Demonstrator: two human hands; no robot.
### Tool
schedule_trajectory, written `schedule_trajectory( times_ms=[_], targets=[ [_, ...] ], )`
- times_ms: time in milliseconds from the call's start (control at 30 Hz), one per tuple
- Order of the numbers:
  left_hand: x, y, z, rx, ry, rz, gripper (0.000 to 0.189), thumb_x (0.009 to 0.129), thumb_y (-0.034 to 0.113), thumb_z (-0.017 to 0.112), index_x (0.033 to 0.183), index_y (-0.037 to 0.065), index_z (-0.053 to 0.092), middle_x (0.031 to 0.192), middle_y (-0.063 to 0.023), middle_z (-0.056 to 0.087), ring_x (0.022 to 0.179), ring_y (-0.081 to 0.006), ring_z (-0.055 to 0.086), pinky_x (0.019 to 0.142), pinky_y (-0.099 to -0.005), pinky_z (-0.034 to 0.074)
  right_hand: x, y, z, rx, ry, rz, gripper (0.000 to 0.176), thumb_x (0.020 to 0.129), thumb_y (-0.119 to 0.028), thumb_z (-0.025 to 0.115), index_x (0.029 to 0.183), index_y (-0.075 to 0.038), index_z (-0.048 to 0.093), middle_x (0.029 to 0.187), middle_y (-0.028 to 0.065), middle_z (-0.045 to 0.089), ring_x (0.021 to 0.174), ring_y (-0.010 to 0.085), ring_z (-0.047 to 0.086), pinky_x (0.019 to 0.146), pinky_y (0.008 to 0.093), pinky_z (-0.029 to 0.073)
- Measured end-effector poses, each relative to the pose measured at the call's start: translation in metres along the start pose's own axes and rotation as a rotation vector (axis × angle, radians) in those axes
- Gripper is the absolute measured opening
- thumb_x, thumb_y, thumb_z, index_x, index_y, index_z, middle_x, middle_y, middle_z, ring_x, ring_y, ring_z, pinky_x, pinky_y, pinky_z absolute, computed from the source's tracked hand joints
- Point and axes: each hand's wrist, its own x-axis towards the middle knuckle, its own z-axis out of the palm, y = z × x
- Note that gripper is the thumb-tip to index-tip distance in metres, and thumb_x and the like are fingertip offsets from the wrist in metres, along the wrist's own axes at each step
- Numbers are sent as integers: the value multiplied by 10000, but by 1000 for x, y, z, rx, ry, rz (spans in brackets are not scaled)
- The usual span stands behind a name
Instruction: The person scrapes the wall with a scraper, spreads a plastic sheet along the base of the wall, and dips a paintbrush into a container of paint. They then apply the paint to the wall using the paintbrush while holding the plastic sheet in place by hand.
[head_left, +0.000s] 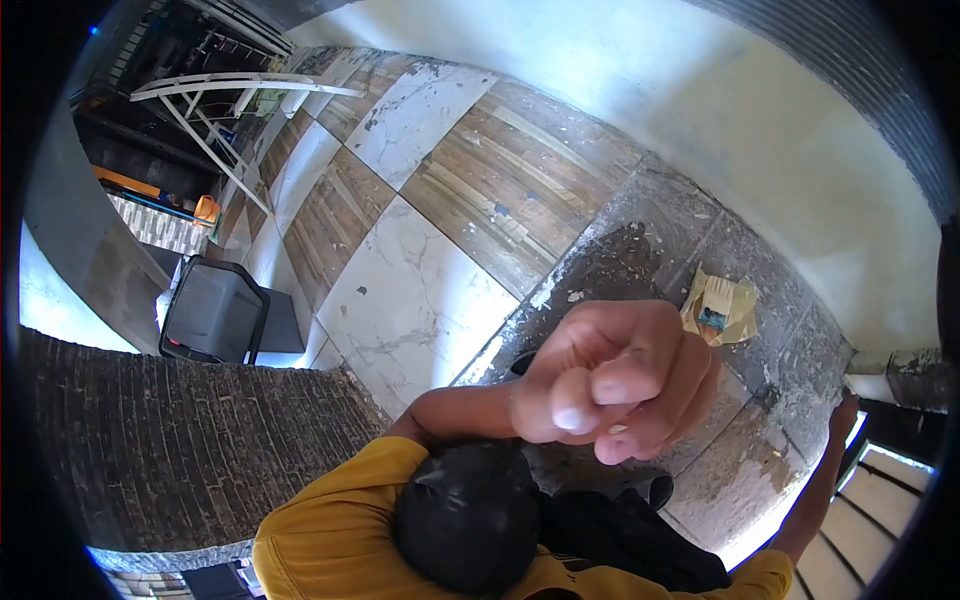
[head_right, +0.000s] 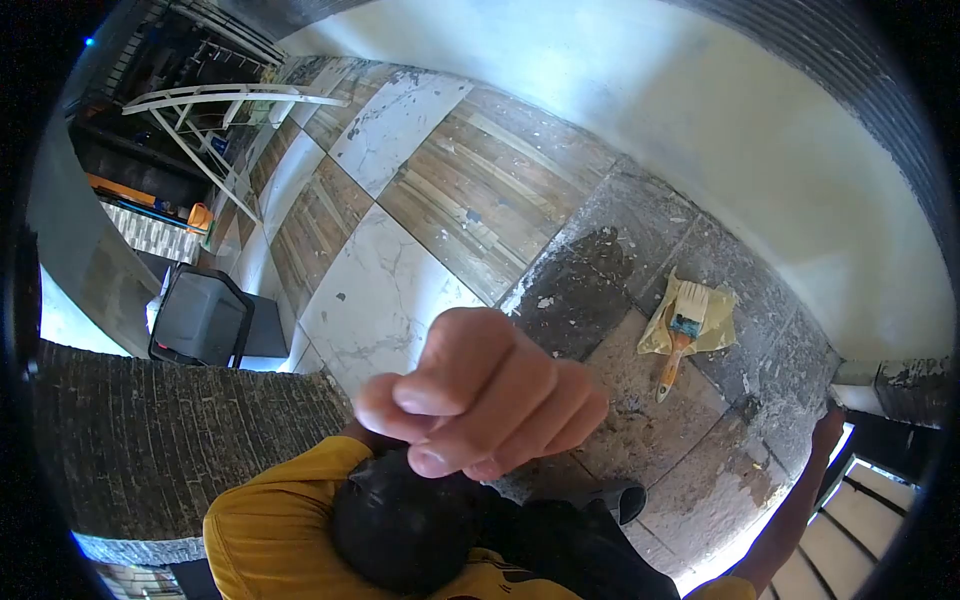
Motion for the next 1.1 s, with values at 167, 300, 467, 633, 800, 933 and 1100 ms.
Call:
schedule_trajectory(
  times_ms=[167,300,467,633,800,933,1100],
  targets=[
    [-2,-11,5,-65,-101,177,277,1029,330,519,801,177,477,898,54,658,1070,-189,615,977,-457,354,-23,6,26,-59,-254,-169,462,860,-32,520,1305,22,632,1298,244,640,1238,409,593,1103,479,446],
    [-9,-5,24,-64,79,-167,303,1037,352,541,800,166,503,839,7,607,1084,-210,616,965,-539,373,-46,-2,16,40,-228,46,310,919,-109,540,1155,11,699,1079,233,721,1030,419,679,925,509,529],
    [-12,-50,18,-265,88,-414,230,1081,345,459,940,168,498,1082,-40,535,1234,-250,573,1001,-677,367,-28,-52,-32,-32,-292,353,397,928,-142,547,1308,-58,626,1209,207,688,1166,361,645,1022,473,507],
    [-1,-70,21,-539,191,-608,267,1113,428,309,1167,187,409,1286,-120,400,1331,-482,490,1083,-869,174,-7,-99,-78,0,-491,450,628,814,-78,653,1427,-92,515,1373,197,586,1263,390,585,1066,489,493],
    [3,-99,38,-654,273,-700,337,1114,440,229,1179,174,425,1281,-140,418,1165,-484,618,1072,-838,219,-5,-87,-56,-69,-456,314,775,749,-17,723,1469,-104,451,1400,177,536,1276,415,549,1071,503,488],
    [-20,-117,29,-740,145,-302,634,1034,677,321,1336,122,364,1288,-314,345,1216,-517,484,1111,-724,357,8,-71,-40,27,-503,314,786,709,-28,771,1434,-58,468,1375,213,556,1252,417,577,1039,475,510],
    [15,-120,21,-756,124,-408,317,1097,392,429,1318,173,487,1386,-248,360,1117,-579,598,1106,-637,337,5,-64,-25,-47,-411,249,897,649,-74,867,1437,-20,441,1438,273,503,1251,444,576,1037,491,512]
  ],
)
